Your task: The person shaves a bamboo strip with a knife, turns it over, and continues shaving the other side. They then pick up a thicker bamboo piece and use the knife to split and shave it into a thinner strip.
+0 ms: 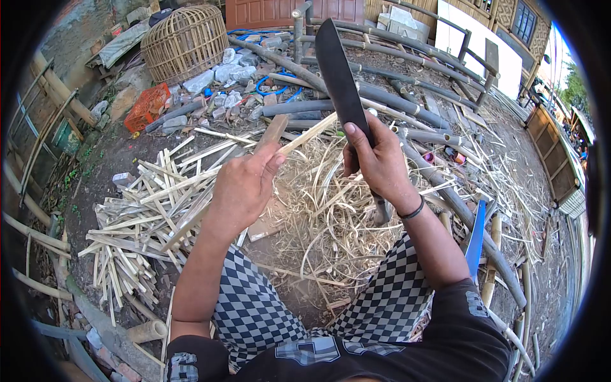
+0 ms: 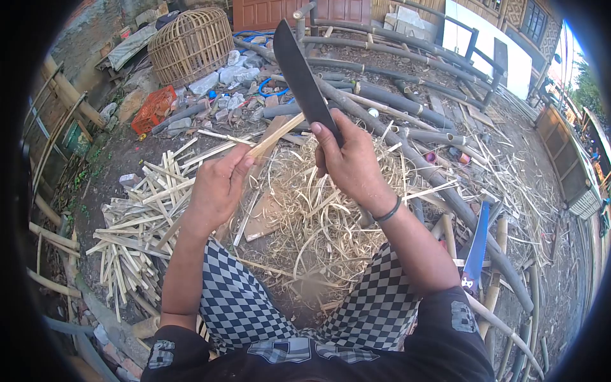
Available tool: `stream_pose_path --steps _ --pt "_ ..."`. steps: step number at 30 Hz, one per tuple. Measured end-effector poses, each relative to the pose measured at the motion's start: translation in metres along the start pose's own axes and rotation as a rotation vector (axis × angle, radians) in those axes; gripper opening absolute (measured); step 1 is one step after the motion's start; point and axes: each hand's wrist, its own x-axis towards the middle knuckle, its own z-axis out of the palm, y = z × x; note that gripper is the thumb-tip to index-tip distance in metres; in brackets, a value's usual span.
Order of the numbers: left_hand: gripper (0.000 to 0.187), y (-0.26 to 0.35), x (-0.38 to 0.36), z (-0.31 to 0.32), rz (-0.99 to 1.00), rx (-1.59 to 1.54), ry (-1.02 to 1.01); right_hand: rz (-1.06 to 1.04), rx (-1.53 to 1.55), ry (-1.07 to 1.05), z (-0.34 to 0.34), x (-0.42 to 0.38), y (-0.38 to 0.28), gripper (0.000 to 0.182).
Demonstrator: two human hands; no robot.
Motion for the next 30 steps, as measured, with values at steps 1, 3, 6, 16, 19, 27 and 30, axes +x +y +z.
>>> stream_pose_path --steps 1,3,6,16,19,27,30 --pt "0.031 0.002 0.000 -0.002 0.001 0.000 0.000 -0.026 -0.048 0.027 -0.002 0.004 0.007 0.029" --pt "0.030 0.006 0.000 -0.006 -0.015 0.159 0.007 -0.003 -0.135 0.066 -0.007 0.007 0.007 0.029" --pt "0.028 0.008 -0.001 -0.003 -0.002 0.275 0.076 -0.019 -0.070 0.201 -0.004 0.008 0.009 0.031" --pt "0.025 0.019 -0.005 0.004 0.081 0.360 0.170 -0.079 -0.144 0.243 0.002 0.004 -0.006 0.028" --pt "0.023 0.015 -0.002 0.006 0.036 0.395 0.192 -0.233 -0.358 0.062 0.019 0.000 0.010 0.028" --pt "0.026 0.021 0.000 0.007 0.037 0.388 0.233 -0.216 -0.215 0.041 0.035 0.000 0.010 0.025" --pt "0.024 0.020 0.001 0.005 0.026 0.358 0.232 -0.155 -0.199 0.063 0.028 -0.002 -0.003 0.026"
